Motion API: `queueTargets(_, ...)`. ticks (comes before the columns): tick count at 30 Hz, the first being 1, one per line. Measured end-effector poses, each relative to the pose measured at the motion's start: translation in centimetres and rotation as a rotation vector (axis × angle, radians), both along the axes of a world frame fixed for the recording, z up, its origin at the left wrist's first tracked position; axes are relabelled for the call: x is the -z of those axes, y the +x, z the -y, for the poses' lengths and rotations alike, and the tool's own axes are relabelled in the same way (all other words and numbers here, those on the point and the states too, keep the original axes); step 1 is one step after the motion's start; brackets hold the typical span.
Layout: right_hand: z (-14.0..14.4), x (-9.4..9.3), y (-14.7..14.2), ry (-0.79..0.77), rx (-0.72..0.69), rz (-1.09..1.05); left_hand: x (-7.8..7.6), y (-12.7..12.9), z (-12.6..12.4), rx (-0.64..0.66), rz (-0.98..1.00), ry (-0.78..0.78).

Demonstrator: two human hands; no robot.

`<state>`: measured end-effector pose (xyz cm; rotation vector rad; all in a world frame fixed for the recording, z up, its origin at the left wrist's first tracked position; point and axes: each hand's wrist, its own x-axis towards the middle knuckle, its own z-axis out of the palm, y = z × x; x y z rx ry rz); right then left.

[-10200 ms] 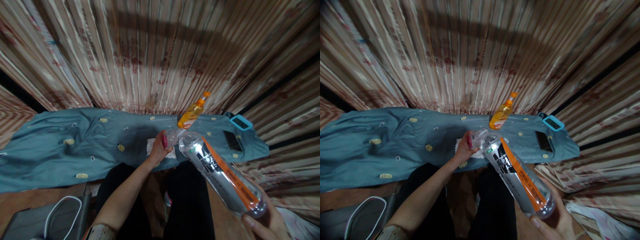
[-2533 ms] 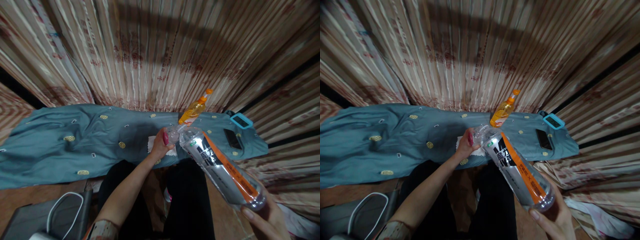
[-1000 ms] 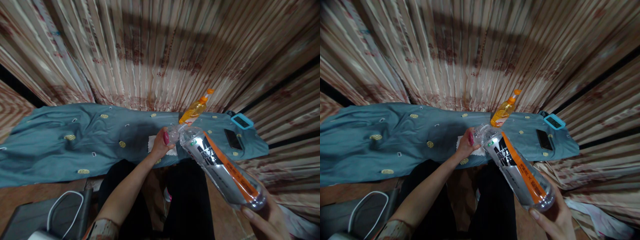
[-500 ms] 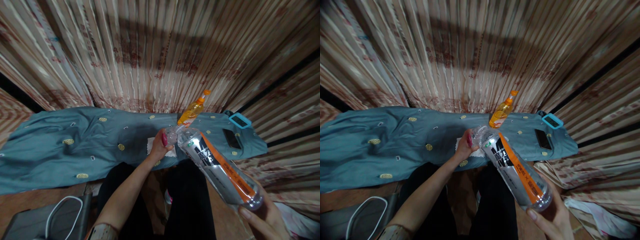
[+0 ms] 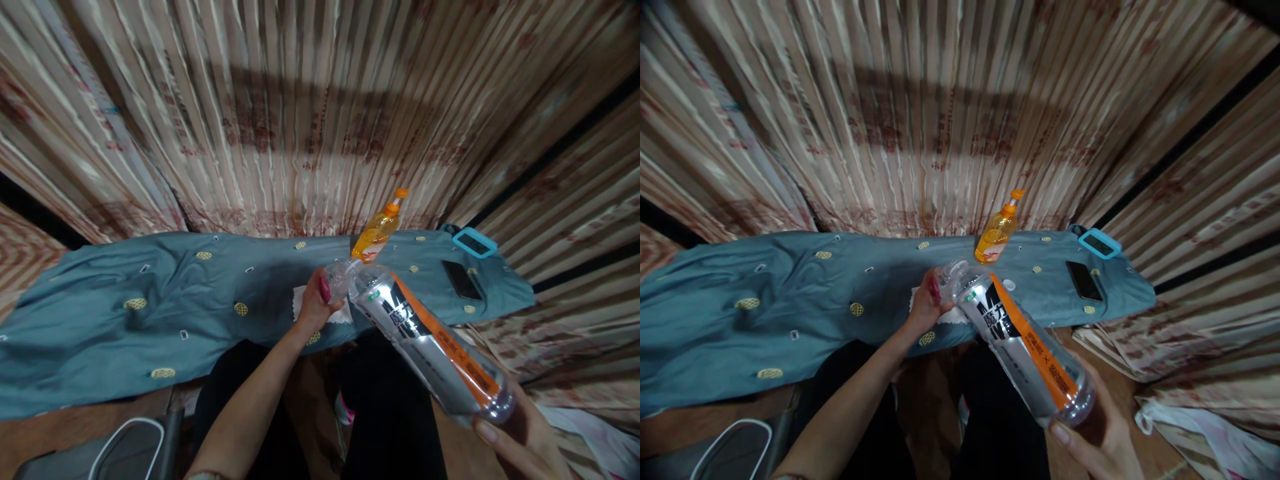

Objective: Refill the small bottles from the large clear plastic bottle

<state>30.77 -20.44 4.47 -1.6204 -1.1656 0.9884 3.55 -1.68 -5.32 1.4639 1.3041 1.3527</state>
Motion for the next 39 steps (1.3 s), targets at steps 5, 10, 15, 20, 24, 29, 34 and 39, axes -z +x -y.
queueTargets(5,0.0,1.0,0.1,0.041,-0.008,0.015,-0.1,0.0,0.0,0.002,0.003,0.012)
queueTargets(10,0.0,2.5,1.3,0.074,-0.086,0.008,0.0,0.0,0.0,-0.007,-0.021,0.005)
queueTargets(15,0.0,3.8,2.5,0.091,-0.138,0.003,0.1,0.1,-0.2,-0.004,-0.023,0.027)
queueTargets(20,0.1,3.9,1.7,0.087,-0.131,-0.052,0.0,-0.1,-0.1,-0.004,-0.02,0.025)
queueTargets(24,0.2,3.4,0.3,0.036,-0.074,-0.154,0.1,-0.1,-0.1,-0.01,-0.033,0.006)
queueTargets(29,-0.1,3.8,0.0,0.084,-0.009,-0.139,0.1,-0.1,-0.1,-0.013,-0.026,0.02)
queueTargets(34,-0.3,3.8,0.1,0.089,-0.008,-0.049,0.1,-0.1,-0.1,0.0,-0.011,0.018)
queueTargets(39,-0.3,2.2,-1.7,0.08,0.038,-0.034,0.6,0.1,-0.4,-0.022,0.012,-0.004)
